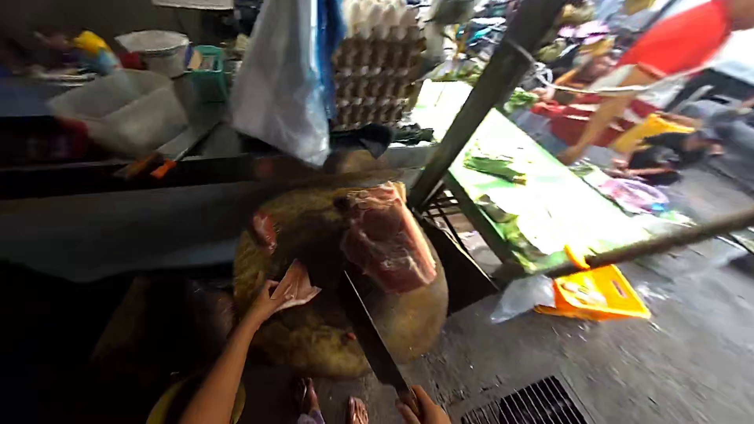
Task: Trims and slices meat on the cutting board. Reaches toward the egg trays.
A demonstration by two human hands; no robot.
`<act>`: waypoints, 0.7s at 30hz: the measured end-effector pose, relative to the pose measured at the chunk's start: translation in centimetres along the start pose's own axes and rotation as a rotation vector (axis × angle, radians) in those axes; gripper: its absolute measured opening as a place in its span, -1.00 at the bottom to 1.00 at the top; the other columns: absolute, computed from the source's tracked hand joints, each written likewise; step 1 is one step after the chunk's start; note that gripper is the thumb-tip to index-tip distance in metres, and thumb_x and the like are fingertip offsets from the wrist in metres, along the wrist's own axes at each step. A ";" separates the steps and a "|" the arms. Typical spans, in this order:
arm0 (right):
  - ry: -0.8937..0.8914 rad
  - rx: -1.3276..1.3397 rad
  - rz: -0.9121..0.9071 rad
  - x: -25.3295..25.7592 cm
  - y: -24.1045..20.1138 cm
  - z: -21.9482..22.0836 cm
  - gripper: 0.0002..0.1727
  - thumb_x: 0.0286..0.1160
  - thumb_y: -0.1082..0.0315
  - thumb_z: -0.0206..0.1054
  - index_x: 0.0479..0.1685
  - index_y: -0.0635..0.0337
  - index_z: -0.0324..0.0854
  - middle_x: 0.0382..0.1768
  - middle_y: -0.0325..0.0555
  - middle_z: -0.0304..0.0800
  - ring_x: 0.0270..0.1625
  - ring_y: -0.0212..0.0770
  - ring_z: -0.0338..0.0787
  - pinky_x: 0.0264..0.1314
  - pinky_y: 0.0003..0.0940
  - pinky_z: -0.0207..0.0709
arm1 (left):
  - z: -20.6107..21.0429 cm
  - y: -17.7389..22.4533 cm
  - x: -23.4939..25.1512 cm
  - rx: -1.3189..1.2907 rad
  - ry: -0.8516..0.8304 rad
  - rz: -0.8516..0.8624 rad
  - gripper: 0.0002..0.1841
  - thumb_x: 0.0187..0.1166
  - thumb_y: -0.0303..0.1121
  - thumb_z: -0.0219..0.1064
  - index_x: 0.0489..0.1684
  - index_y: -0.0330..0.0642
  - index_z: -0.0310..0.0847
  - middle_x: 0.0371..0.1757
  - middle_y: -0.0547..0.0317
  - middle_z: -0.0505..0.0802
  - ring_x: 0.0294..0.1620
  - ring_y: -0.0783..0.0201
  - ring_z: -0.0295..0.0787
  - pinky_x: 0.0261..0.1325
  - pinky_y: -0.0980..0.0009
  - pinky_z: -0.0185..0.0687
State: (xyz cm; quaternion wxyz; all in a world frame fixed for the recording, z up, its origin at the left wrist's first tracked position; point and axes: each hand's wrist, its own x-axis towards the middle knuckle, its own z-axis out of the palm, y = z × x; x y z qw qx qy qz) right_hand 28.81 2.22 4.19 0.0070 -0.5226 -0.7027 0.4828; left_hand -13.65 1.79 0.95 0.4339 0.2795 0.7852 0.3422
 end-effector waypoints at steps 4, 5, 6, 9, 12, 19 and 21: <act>-0.031 -0.043 -0.091 4.6 -5.1 2.5 -0.49 0.71 0.09 0.26 0.36 0.39 0.54 -0.31 0.21 0.79 -0.27 0.16 0.84 -0.04 0.18 0.68 | 1.9 -2.9 -1.8 -0.275 0.238 -0.014 -0.54 0.58 -0.56 0.38 0.47 -0.40 0.47 0.37 -0.31 0.69 0.16 -0.03 0.81 0.17 0.10 0.79; -0.033 -0.067 -0.113 5.9 -6.5 3.1 -0.48 0.72 0.08 0.25 0.38 0.36 0.53 -0.29 0.20 0.80 -0.25 0.15 0.85 -0.02 0.17 0.68 | 2.5 -3.2 -2.2 -0.339 0.282 -0.039 -0.55 0.61 -0.57 0.36 0.48 -0.41 0.46 0.36 -0.31 0.69 0.10 -0.01 0.82 0.10 0.13 0.80; -0.035 -0.097 -0.134 6.9 -7.9 3.6 -0.48 0.73 0.07 0.24 0.41 0.33 0.52 -0.27 0.20 0.80 -0.22 0.17 0.85 0.00 0.17 0.68 | 2.9 -3.5 -2.6 -0.382 0.311 -0.049 -0.56 0.63 -0.56 0.35 0.47 -0.41 0.46 0.37 -0.31 0.68 0.08 0.00 0.81 0.08 0.15 0.80; -0.054 -0.188 -0.164 9.2 -11.2 5.0 -0.49 0.76 0.06 0.20 0.46 0.27 0.49 -0.21 0.20 0.81 -0.14 0.18 0.85 0.05 0.17 0.66 | 3.9 -3.5 -3.2 -0.353 0.381 0.005 -0.63 0.59 -0.57 0.38 0.34 -0.48 0.56 0.24 -0.32 0.74 0.03 0.02 0.81 0.11 0.17 0.78; -0.087 -0.315 -0.091 10.5 -12.3 6.4 -0.48 0.79 0.03 0.17 0.53 0.19 0.45 -0.06 0.22 0.84 0.04 0.22 0.86 0.17 0.20 0.64 | 4.4 -3.1 -3.7 -0.246 0.424 0.040 -0.66 0.52 -0.58 0.41 0.25 -0.48 0.64 0.22 -0.30 0.80 0.19 -0.05 0.80 0.33 0.06 0.70; -0.088 -0.262 -0.117 10.0 -13.0 5.3 -0.45 0.75 0.02 0.24 0.53 0.19 0.49 -0.09 0.22 0.84 -0.02 0.21 0.86 0.15 0.23 0.63 | 4.9 -3.6 -3.7 -0.182 0.432 -0.022 -0.73 0.66 -0.42 0.34 0.17 -0.42 0.71 0.11 -0.25 0.84 0.08 -0.04 0.84 0.26 0.01 0.70; 0.019 -0.145 -0.333 8.8 -15.3 3.2 -0.50 0.69 0.10 0.29 0.45 0.24 0.55 -0.29 0.11 0.81 -0.29 0.08 0.84 -0.10 0.12 0.70 | 5.0 -3.5 -3.9 -0.177 0.419 -0.038 -0.74 0.68 -0.38 0.34 0.16 -0.38 0.71 0.09 -0.20 0.84 -0.02 0.02 0.86 0.16 0.07 0.77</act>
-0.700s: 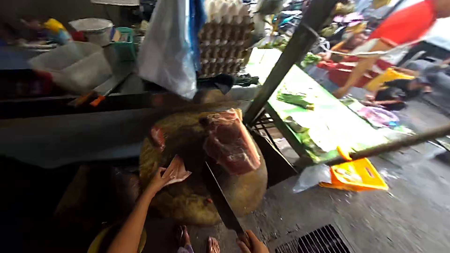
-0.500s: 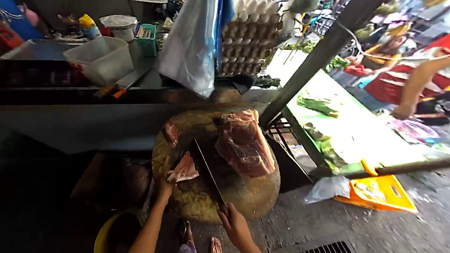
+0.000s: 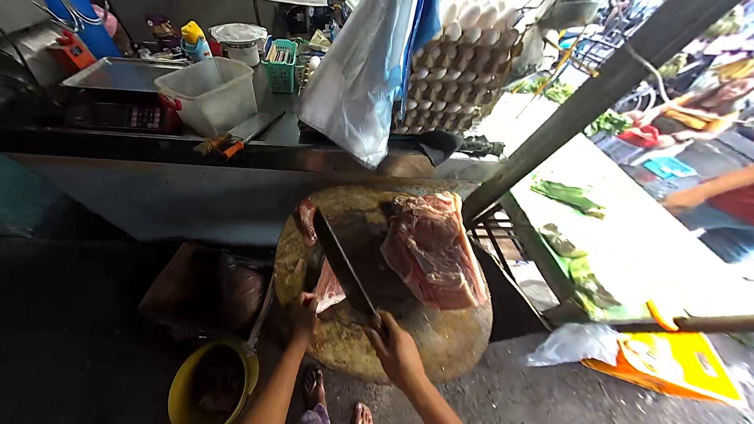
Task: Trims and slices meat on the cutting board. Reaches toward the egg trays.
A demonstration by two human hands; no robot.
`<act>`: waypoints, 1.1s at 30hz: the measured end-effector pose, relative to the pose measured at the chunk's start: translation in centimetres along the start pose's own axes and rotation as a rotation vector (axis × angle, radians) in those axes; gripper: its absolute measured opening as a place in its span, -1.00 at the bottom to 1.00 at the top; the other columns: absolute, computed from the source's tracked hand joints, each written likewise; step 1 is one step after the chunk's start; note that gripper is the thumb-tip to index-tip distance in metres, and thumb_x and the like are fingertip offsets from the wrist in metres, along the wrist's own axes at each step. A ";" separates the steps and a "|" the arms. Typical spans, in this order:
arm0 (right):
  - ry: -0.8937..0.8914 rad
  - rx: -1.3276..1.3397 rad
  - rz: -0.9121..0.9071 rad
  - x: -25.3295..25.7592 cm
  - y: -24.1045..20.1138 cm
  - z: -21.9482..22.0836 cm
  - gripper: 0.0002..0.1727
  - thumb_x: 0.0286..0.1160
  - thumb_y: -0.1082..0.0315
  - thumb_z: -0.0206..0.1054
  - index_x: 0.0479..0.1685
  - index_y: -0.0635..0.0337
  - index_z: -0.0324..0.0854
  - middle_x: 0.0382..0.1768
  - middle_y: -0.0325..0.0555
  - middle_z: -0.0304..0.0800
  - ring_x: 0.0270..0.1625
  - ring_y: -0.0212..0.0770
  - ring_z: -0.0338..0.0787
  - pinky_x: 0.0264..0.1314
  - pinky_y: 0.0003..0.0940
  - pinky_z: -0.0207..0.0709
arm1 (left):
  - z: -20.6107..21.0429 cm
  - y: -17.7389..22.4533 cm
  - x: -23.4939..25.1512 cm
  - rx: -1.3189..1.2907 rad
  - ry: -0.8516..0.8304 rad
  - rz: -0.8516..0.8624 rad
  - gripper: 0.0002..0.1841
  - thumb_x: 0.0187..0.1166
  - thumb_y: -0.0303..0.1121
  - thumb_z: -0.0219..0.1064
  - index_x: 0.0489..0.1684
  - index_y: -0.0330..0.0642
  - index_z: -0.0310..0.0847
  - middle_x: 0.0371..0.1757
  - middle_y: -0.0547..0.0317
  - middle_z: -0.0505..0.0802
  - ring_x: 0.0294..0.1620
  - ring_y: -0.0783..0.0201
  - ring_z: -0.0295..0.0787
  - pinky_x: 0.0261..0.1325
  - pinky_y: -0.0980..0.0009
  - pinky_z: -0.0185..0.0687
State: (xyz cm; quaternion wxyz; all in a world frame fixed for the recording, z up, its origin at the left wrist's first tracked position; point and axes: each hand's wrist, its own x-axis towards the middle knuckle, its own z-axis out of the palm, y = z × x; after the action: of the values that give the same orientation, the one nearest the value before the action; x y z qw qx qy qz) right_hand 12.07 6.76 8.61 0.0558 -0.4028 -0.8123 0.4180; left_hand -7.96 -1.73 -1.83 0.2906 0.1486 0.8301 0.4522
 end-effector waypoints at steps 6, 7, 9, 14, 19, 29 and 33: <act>0.642 0.377 -1.011 1.5 -13.7 -10.5 -0.67 0.81 -0.04 0.16 0.21 -0.03 0.51 -0.33 -0.35 0.74 -0.40 -0.51 0.74 -0.39 -0.49 0.73 | 0.5 -0.2 -0.1 -0.057 0.034 -0.001 -0.77 0.65 -0.46 0.35 0.12 -0.41 0.71 0.11 -0.22 0.83 -0.05 0.04 0.87 0.11 0.12 0.80; 0.737 0.459 -1.126 2.1 -16.5 -11.8 -0.72 0.81 -0.03 0.16 0.15 -0.08 0.49 -0.38 -0.39 0.71 -0.47 -0.49 0.70 -0.49 -0.47 0.68 | 0.5 0.0 -0.1 -0.056 0.035 0.001 -0.78 0.65 -0.46 0.35 0.12 -0.42 0.71 0.10 -0.22 0.84 -0.06 0.04 0.88 0.10 0.13 0.80; 0.843 0.582 -1.270 2.9 -19.9 -13.1 -0.76 0.82 -0.01 0.15 0.17 -0.13 0.42 -0.36 -0.48 0.70 -0.47 -0.50 0.69 -0.50 -0.49 0.68 | 0.4 0.1 -0.3 -0.055 0.035 -0.003 -0.78 0.65 -0.48 0.35 0.12 -0.43 0.70 0.10 -0.23 0.83 -0.08 0.05 0.88 0.08 0.15 0.81; 0.434 0.105 -0.393 2.6 -5.3 -1.1 -0.57 0.66 0.22 0.28 0.22 0.48 0.56 -0.55 -0.02 0.73 -0.52 -0.12 0.76 -0.36 -0.14 0.71 | 0.4 -0.2 -0.5 -0.046 0.038 0.001 -0.77 0.64 -0.47 0.35 0.13 -0.42 0.70 0.10 -0.21 0.84 -0.02 0.03 0.87 0.14 0.12 0.79; -0.284 -0.177 0.352 4.1 3.1 4.2 -0.45 0.79 0.06 0.18 0.57 0.23 0.36 0.03 0.31 0.82 0.16 0.30 0.84 0.25 0.26 0.63 | 0.7 0.2 -0.5 0.043 0.055 0.096 -0.77 0.62 -0.45 0.37 0.07 -0.43 0.76 0.09 -0.21 0.87 0.21 -0.03 0.81 0.43 0.05 0.61; -0.310 -0.235 0.348 1.8 1.3 4.9 -0.50 0.84 0.06 0.05 0.61 0.11 0.35 0.09 0.24 0.85 0.22 0.29 0.84 0.28 0.29 0.63 | 3.3 2.0 -0.9 0.450 -0.028 0.114 0.01 0.29 -0.38 0.57 0.81 -0.45 0.03 0.73 -0.44 0.34 0.77 -0.25 0.25 0.79 -0.08 0.15; -0.293 -0.121 0.361 1.5 1.6 3.6 -0.50 0.84 0.08 0.07 0.63 0.08 0.36 0.14 0.28 0.83 0.26 0.34 0.81 0.29 0.39 0.58 | 3.3 3.0 -0.6 0.405 -0.018 0.186 0.09 0.24 -0.52 0.61 0.83 -0.50 -0.10 0.70 -0.63 0.30 0.72 -0.45 0.27 0.73 -0.22 0.17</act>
State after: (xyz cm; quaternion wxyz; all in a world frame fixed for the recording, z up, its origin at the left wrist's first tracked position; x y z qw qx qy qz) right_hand 10.50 6.06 4.71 -0.1625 -0.4791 -0.7502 0.4258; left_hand -5.52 1.85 -0.49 0.2192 0.2837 0.8840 0.2999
